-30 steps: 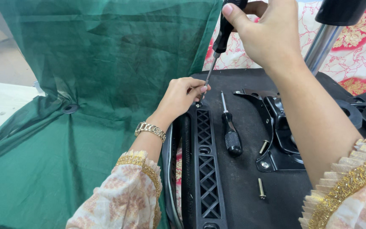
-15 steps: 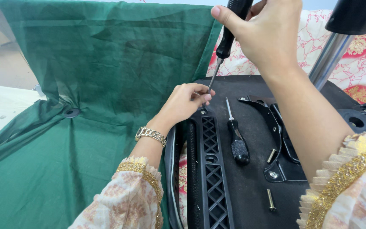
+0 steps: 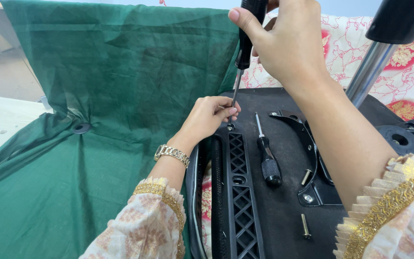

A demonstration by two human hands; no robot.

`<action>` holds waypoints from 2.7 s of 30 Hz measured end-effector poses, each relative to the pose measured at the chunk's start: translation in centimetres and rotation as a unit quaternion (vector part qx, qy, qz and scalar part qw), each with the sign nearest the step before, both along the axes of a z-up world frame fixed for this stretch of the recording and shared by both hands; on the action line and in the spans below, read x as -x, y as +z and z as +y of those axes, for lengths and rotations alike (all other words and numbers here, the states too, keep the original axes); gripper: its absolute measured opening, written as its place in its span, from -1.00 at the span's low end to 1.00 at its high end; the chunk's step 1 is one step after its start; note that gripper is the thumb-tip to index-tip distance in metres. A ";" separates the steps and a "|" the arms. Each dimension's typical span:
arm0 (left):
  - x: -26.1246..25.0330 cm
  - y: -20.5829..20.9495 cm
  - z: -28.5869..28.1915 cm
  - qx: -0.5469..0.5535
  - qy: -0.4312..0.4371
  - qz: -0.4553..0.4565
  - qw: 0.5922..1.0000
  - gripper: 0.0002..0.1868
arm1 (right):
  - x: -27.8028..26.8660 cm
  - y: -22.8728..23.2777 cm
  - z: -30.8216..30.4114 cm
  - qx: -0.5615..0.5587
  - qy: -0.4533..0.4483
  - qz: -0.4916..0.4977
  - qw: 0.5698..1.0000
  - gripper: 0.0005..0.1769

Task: The person uses a screwdriver to tighten screws into the underside of an overturned office chair. They repeatedly insert and tighten multiple screws along the chair's frame, securing the base components together.

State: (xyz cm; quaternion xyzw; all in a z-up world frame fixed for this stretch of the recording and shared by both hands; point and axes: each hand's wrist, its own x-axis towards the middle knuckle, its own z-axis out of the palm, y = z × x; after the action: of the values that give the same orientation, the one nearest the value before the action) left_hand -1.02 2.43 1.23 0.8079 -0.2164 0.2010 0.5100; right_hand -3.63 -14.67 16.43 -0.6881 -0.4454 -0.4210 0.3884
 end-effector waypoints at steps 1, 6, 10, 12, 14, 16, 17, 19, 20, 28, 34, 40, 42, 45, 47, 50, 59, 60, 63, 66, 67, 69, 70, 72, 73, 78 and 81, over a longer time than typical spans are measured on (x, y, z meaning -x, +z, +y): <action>0.1 0.0 -0.1 0.002 -0.006 0.002 1.000 -0.86 | 0.1 0.0 0.0 0.001 -0.005 -0.007 1.000 -0.67; 0.5 -0.2 -0.3 0.006 -0.004 0.005 1.000 -0.85 | 0.1 -0.1 -0.2 -0.003 -0.021 -0.012 1.000 -0.65; 0.5 -0.2 -0.4 0.007 0.006 -0.010 1.000 -0.86 | -0.2 -0.5 -0.2 -0.007 -0.031 -0.019 0.999 -0.62; 0.5 -0.3 -0.5 0.031 -0.003 -0.001 1.000 -0.86 | -0.5 -0.8 -0.1 0.001 -0.039 -0.068 0.997 -0.62; 0.5 -0.5 -0.5 0.023 0.001 -0.007 1.000 -0.87 | -0.9 -0.8 0.1 0.014 -0.048 -0.157 0.986 -0.62; 0.6 -0.7 -0.4 0.024 0.001 -0.006 1.000 -0.87 | -1.2 -0.8 0.0 0.023 -0.046 -0.106 0.993 -0.61; 0.6 -0.8 -0.4 0.028 -0.001 -0.005 1.000 -0.87 | -1.3 -0.7 0.0 0.028 -0.044 -0.081 0.995 -0.60; 0.6 -0.8 -0.3 0.030 -0.001 -0.004 1.000 -0.86 | -1.5 -0.6 0.1 0.034 -0.042 -0.100 0.994 -0.60; 0.6 -0.9 -0.3 0.026 0.001 -0.005 1.000 -0.86 | -1.6 -0.6 0.1 0.036 -0.041 -0.109 0.993 -0.59; 0.5 -1.2 -0.3 0.019 0.027 0.004 0.999 -0.83 | -2.2 0.3 -0.7 0.028 0.009 -0.139 0.990 -0.64; 0.7 -1.1 0.1 -0.007 0.066 0.022 0.998 -0.78 | -1.6 2.4 -0.9 0.079 0.155 0.231 0.957 -0.63; 0.6 -1.2 -0.1 -0.004 0.072 0.002 0.997 -0.76 | -0.7 0.8 -0.1 0.031 0.133 0.083 0.987 -0.64; 0.4 -1.4 -0.3 0.005 0.081 0.003 0.997 -0.75 | -1.0 0.6 -0.4 0.017 0.100 0.065 0.993 -0.69; 0.2 -1.3 -0.2 -0.015 0.081 -0.022 0.996 -0.75 | -1.7 1.3 -0.8 0.005 0.100 0.150 0.984 -0.73; 0.1 -1.1 -0.4 -0.029 0.099 -0.018 0.994 -0.73 | -2.0 1.7 -1.6 0.000 0.135 0.229 0.964 -0.74; -0.1 -1.0 -0.6 -0.034 0.101 -0.020 0.994 -0.73 | -2.5 2.0 -2.5 -0.002 0.126 0.231 0.965 -0.78; 0.0 -2.1 -0.9 0.011 0.105 -0.042 0.994 -0.74 | -3.9 1.8 -2.6 -0.012 0.083 0.155 0.984 -0.75; -0.1 -2.1 -0.9 0.016 0.108 -0.036 0.993 -0.74 | -3.9 2.0 -2.5 -0.009 0.094 0.164 0.982 -0.76; -0.4 -2.0 -1.0 0.013 0.113 -0.033 0.993 -0.72 | -3.7 2.3 -2.5 -0.006 0.109 0.195 0.975 -0.76; -0.7 -1.9 -0.9 0.004 0.113 -0.010 0.994 -0.73 | -3.5 1.7 -2.5 -0.014 0.087 0.195 0.977 -0.72; -0.8 -1.9 -0.9 0.003 0.115 -0.014 0.993 -0.73 | -3.5 1.2 -2.4 -0.018 0.080 0.168 0.982 -0.67; -0.8 -2.1 -0.8 0.002 0.119 -0.020 0.993 -0.73 | -3.8 0.8 -2.0 -0.033 0.080 0.113 0.990 -0.63; -0.8 -2.2 -0.8 0.005 0.118 -0.020 0.993 -0.73 | -4.0 0.7 -1.7 -0.045 0.086 0.086 0.992 -0.65; -0.9 -2.3 -0.8 0.013 0.118 -0.022 0.993 -0.73 | -4.3 0.7 -1.3 -0.056 0.073 0.078 0.993 -0.68; -1.0 -2.3 -0.8 0.013 0.120 -0.023 0.992 -0.73 | -4.5 0.7 -1.3 -0.057 0.053 0.098 0.992 -0.69; -1.1 -2.4 -1.1 0.022 0.121 -0.030 0.992 -0.73 | -5.1 1.5 -1.8 -0.039 0.150 0.173 0.973 -0.78; -1.0 -2.2 -1.2 0.018 0.121 -0.019 0.992 -0.73 | -5.3 1.3 -2.1 -0.041 0.132 0.133 0.981 -0.77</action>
State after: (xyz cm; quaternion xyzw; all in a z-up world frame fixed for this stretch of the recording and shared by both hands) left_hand -0.05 1.21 -0.96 0.8146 -0.1234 0.2806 0.4924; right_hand 1.65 -16.76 17.75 -0.6569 -0.4589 -0.2885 0.5241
